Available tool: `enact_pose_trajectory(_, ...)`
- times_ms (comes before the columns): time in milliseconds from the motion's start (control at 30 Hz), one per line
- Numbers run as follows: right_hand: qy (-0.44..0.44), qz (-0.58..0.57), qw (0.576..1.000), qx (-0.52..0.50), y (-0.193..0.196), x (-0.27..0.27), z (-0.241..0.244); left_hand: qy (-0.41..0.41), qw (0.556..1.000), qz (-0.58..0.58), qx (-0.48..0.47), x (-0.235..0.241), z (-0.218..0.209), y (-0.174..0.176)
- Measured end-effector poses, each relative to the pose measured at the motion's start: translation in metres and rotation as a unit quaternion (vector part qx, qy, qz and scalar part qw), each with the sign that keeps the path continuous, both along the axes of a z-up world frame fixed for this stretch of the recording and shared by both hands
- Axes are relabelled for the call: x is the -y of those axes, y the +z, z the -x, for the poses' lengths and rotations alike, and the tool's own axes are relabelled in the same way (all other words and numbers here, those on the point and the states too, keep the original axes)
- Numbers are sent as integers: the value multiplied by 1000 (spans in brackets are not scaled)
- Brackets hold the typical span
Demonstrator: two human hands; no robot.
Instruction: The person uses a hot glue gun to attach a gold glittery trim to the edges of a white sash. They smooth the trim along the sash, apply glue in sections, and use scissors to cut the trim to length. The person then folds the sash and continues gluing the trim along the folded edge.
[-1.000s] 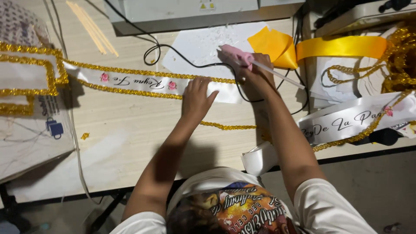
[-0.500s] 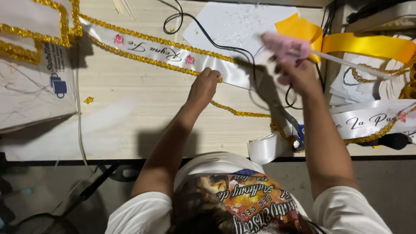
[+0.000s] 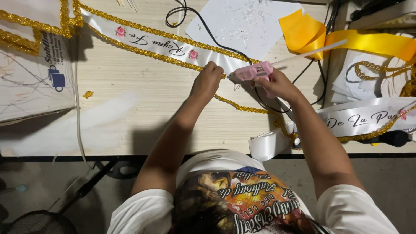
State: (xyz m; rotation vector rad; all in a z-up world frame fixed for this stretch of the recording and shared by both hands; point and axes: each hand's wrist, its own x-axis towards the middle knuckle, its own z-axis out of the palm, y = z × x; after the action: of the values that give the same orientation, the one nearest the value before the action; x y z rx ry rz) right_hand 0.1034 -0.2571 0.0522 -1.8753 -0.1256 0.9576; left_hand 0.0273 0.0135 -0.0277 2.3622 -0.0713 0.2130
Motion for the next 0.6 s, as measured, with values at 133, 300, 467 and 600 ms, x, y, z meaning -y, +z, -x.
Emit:
enact_pose_trajectory(133,13,43,999,1,21,-20,1,-2,1000,7,-10,0,1,3)
enact_pose_trajectory(300,62,98,992,57,30,-30,-4,-1,999,-6,-40,0,0,-2)
enact_pose_trajectory(467,76,122,988,53,41,-39,-4,3,1000,8,-29,0,1,3)
enact_pose_trajectory(600,79,123,987,66,42,-44,-3,5,999,11,-30,0,3,1)
